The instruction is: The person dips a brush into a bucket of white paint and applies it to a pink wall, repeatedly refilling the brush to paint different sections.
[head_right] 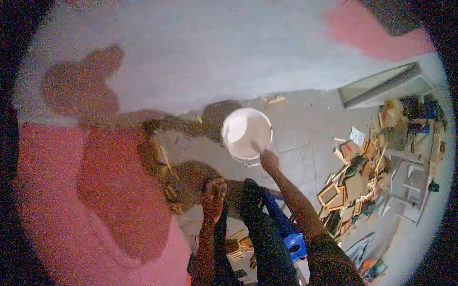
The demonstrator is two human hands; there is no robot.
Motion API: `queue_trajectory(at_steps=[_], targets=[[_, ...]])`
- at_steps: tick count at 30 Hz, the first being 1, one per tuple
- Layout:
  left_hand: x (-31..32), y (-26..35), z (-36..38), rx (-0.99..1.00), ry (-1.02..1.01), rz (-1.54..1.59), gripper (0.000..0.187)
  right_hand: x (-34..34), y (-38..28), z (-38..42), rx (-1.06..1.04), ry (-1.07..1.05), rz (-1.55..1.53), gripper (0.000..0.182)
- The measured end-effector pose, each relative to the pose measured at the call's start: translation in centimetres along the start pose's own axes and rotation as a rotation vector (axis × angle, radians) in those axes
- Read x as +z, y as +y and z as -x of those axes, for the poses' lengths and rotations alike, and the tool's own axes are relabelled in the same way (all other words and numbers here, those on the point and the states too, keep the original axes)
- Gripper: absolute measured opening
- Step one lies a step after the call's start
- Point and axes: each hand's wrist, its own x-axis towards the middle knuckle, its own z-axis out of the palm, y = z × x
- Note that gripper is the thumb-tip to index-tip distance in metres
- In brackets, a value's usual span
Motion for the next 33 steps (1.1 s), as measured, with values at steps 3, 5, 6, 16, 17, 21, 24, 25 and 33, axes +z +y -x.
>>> queue_trajectory(at_steps=[3,5,6,16,17,21,24,25,33], targets=[[0.4,-4.9,-2.8,0.064,0.005,-0.152,0.021,8.5,1.9,-4.6,0.138,0.046,0.012,0.025],[1.1,-8.5,-3.6,0.189,0.026,0.208,0.02,11.7,2.6,-6.5,0.1,0.028,0.043,0.024],[1.0,-9.9,-4.1,0.179,-0.019,0.149,0.021,13.1,2.9,-7.3,0.126,0.017,0.072,0.024],[-0.9,-8.9,-6.5,0.188,-0.016,-0.334,0.016,17.5,2.4,-9.1,0.241,-0.202,0.18,0.025],[-0.9,-9.3,-6.5,0.2,-0.006,-0.331,0.016,17.4,2.4,-9.0,0.257,-0.192,0.178,0.025],[-1.1,-8.5,-5.5,0.158,0.001,-0.306,0.013,15.2,2.4,-8.3,0.235,-0.025,0.113,0.026],[-1.3,-5.1,-3.2,0.167,0.004,-0.155,0.013,9.6,-0.8,-6.4,0.275,-0.023,0.039,0.027],[-1.4,-3.4,-2.3,0.171,-0.01,-0.122,0.013,6.6,-1.7,-5.5,0.243,-0.039,0.007,0.028],[-3.9,12.7,7.7,0.198,-0.005,0.068,0.02,-13.7,-7.8,3.1,-0.088,0.339,0.025,0.018]])
